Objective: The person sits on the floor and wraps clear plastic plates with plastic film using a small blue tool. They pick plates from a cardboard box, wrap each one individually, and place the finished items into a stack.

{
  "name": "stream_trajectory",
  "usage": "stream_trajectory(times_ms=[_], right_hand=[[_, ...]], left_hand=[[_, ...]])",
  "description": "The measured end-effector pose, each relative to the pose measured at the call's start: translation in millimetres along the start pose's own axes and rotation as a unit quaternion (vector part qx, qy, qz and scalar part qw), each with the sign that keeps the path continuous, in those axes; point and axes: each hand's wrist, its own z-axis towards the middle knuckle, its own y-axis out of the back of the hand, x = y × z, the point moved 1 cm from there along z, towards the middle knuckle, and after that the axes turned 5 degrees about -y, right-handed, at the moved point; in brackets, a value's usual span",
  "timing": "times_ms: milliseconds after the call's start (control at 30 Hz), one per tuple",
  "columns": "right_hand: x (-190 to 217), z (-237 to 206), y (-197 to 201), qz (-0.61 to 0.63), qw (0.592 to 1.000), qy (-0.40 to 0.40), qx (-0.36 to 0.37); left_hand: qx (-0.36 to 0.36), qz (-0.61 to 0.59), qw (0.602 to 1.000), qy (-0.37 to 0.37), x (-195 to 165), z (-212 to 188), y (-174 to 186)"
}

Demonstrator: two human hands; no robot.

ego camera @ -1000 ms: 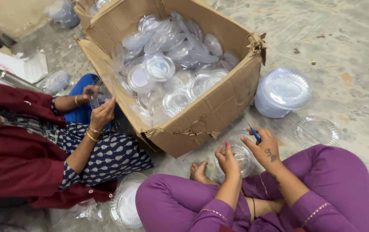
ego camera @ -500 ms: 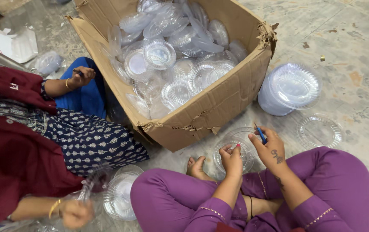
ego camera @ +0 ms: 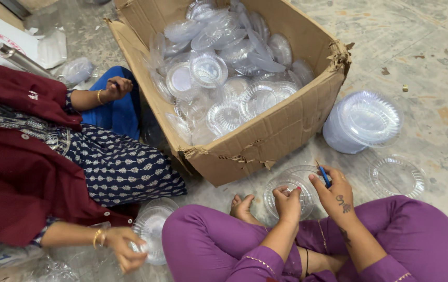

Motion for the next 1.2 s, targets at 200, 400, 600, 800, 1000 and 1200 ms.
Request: stream_trajectory(times_ms=[200,400,600,800,1000,1200], right_hand=[[-2.9,0.5,-4.2,-0.006,1.000,-0.018,0.005],[-4.5,-0.8,-4.6,-0.004,1.000,-0.021,0.011],[-0.5,-1.7,-4.8,-0.013,1.000,0.008,0.001],[0.6,-2.2,-3.0,-0.003,1.000,0.000,0.002],[-1.0,-2.9,-3.1,-0.016,1.000,-0.013,0.012],[0.0,-3.1,-1.1,-0.009,1.000,-0.022,0.015]], left_hand=[[0.000,-0.014,1.000,0.004,-6.3,-2.9,1.7],[0.012,0.002,0.999,0.031,-10.2,-7.9,3.8],[0.015,-0.003,0.999,0.047,-13.8,-9.7,4.8],[0.024,-0.018,0.998,0.050,-17.8,-11.7,4.3],[0.026,-0.006,0.999,0.047,-27.2,-16.3,7.0],[0.026,-0.008,0.998,0.051,-41.4,-21.5,8.6]])
